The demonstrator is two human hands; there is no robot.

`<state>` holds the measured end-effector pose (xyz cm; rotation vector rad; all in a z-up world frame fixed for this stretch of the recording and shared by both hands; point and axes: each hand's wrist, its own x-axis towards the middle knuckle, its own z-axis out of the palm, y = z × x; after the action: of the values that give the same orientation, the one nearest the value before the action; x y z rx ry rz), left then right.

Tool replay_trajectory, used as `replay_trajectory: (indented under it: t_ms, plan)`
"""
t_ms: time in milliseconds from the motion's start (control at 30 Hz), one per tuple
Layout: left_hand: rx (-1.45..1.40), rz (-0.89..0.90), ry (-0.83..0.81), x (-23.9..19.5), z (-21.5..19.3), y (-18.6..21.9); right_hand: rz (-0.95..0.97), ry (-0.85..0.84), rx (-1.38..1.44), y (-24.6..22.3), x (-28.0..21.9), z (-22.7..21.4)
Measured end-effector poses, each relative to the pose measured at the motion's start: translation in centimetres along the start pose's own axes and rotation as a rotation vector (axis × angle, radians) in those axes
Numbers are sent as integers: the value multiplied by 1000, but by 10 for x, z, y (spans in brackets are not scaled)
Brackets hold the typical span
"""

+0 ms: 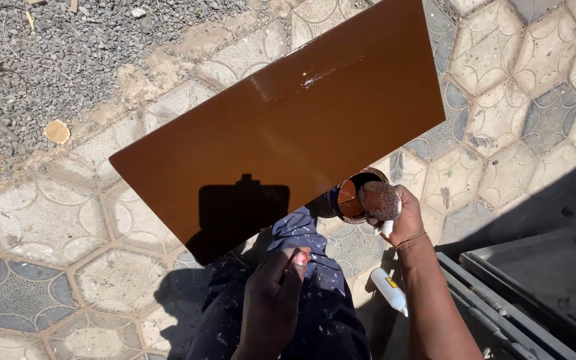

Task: Applying brown stain to a flat wooden panel using a sponge applicator in an outdoor setting.

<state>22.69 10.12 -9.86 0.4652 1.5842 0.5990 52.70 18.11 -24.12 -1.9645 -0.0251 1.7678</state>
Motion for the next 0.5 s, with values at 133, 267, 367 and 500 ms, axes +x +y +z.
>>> replay_trajectory:
  t_ms: [133,267,367,500]
  plan:
    - [79,-62,-83,7,20,-8,102,301,-5,33,53,-18]
    - [126,-16,-98,14,36,-18,79,429,-582,50,88,-23]
    - [158,-39,-109,23,44,-16,108,435,-532,62,118,-34]
    - [193,29,-92,30,56,-15,105,333,-435,91,153,-53]
